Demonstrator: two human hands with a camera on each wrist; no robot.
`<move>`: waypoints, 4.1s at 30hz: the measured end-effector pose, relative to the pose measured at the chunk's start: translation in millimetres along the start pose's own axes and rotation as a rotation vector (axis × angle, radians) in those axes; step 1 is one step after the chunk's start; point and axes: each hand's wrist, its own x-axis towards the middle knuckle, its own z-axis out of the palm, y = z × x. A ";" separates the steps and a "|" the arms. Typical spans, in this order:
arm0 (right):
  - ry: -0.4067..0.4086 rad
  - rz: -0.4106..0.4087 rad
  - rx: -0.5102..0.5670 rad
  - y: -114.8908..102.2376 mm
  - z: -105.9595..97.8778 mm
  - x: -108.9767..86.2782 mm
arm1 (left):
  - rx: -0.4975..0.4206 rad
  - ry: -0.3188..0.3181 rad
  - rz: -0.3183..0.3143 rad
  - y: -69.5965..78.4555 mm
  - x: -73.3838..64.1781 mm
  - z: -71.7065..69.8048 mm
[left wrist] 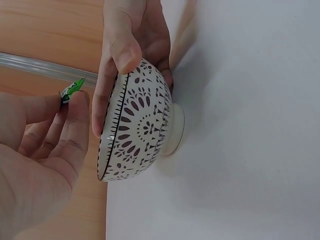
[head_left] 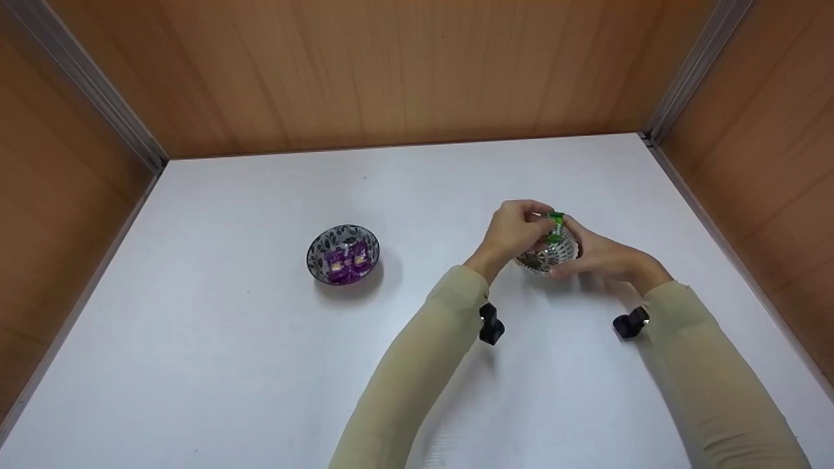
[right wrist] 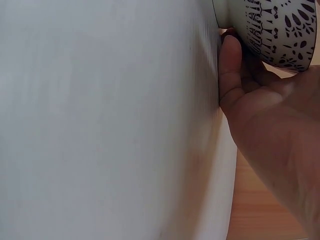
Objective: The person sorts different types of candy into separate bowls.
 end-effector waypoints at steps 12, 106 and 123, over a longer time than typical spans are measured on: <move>-0.015 -0.068 0.024 4.4 -2.2 1.5 | 0.038 -0.018 -0.009 -1.9 -3.1 -0.8; -0.012 -0.129 0.075 3.9 -3.8 1.0 | 0.563 -0.528 -0.103 -69.2 -113.3 -141.5; -0.009 -0.113 0.073 5.9 -3.1 3.6 | 0.620 -0.563 -0.074 -69.9 -115.2 -138.5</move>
